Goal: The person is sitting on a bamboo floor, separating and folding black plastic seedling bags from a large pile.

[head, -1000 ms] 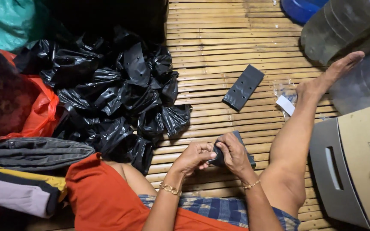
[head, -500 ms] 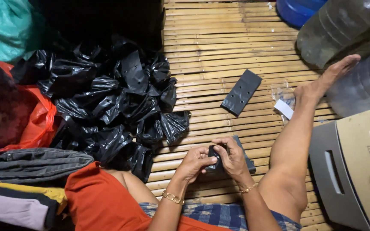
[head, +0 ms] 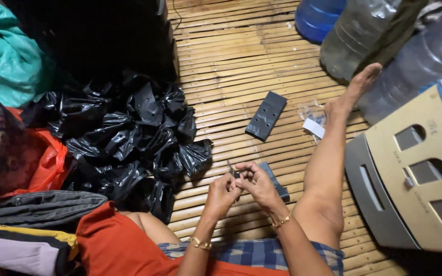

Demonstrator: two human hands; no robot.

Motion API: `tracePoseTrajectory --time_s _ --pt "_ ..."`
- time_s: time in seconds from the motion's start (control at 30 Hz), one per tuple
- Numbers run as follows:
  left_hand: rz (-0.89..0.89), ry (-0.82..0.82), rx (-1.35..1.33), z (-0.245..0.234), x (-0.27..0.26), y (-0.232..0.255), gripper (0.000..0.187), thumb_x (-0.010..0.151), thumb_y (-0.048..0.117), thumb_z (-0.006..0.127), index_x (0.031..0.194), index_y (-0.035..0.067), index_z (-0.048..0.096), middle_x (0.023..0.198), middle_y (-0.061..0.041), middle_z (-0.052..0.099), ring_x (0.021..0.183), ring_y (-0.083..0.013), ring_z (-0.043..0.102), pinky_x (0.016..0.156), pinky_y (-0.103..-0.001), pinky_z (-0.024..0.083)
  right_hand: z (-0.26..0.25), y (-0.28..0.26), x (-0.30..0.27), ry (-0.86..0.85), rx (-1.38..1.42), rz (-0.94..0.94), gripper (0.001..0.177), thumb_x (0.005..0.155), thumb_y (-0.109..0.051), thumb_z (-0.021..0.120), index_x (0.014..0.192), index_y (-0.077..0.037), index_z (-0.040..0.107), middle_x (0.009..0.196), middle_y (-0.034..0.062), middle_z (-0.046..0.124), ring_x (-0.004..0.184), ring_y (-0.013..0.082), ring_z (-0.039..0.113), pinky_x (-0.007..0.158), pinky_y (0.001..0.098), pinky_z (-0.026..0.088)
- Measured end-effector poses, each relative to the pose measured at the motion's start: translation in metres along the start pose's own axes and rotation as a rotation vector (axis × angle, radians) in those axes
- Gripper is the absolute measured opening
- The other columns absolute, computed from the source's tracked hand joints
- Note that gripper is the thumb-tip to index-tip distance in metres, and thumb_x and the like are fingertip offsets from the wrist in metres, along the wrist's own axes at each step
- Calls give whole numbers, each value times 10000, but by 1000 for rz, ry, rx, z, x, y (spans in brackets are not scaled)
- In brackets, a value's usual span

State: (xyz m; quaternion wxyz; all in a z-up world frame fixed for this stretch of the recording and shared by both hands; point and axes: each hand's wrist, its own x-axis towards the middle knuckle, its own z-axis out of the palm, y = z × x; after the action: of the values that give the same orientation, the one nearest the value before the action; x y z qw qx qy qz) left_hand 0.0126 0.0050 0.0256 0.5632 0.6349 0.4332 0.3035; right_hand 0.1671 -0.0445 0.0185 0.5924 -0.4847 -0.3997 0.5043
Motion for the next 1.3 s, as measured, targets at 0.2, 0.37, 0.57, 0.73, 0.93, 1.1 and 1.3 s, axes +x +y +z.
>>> tracePoseTrajectory --time_s 0.2,0.37,0.57,0.73,0.93,1.1,1.3 --pt "-65 -224 -274 -11 -12 28 213 767 37 834 760 22 622 643 -77 605 567 -167 592 484 -254 505 -2 -13 -9 -66 273 79 456 947 -31 657 1368 25 490 893 83 657 618 93 664 593 231 620" --pt "-89 -178 -442 6 -10 15 248 748 -28 831 786 22 592 623 -53 581 514 -170 630 440 -236 487 -23 2 -10 -87 271 15 433 981 -54 616 1376 -8 443 911 94 683 649 141 708 626 273 635" --pt "-12 -29 -1 14 -9 19 202 712 67 863 728 35 664 550 -36 542 471 -163 578 460 -281 438 -18 -32 -18 -58 166 -64 488 949 -50 671 1388 -22 459 877 73 639 666 145 706 645 274 624" --pt "-14 79 235 18 -11 25 295 735 250 864 663 110 615 509 -56 531 512 -192 551 542 -323 449 -20 -37 -20 -99 152 -53 661 866 -24 773 1441 -39 447 947 123 636 730 233 745 692 343 638" --pt "36 11 387 16 -23 53 341 842 260 771 618 67 602 512 -139 581 504 -282 583 533 -357 466 -14 -48 -26 -175 190 28 594 893 56 656 1448 -35 466 850 64 627 712 166 719 681 263 591" --pt "-128 -261 -167 2 -38 94 387 728 51 836 596 91 475 425 -22 508 390 -111 530 385 -197 390 -28 -36 -17 -107 222 -19 577 881 39 703 1414 -25 490 864 86 611 702 125 625 619 235 549" --pt "-12 -183 67 4 -28 96 371 724 58 886 579 45 545 410 -30 476 338 -121 514 354 -227 370 -14 -50 -33 -136 377 59 554 927 -19 674 1425 -75 436 947 71 599 721 94 598 651 212 545"
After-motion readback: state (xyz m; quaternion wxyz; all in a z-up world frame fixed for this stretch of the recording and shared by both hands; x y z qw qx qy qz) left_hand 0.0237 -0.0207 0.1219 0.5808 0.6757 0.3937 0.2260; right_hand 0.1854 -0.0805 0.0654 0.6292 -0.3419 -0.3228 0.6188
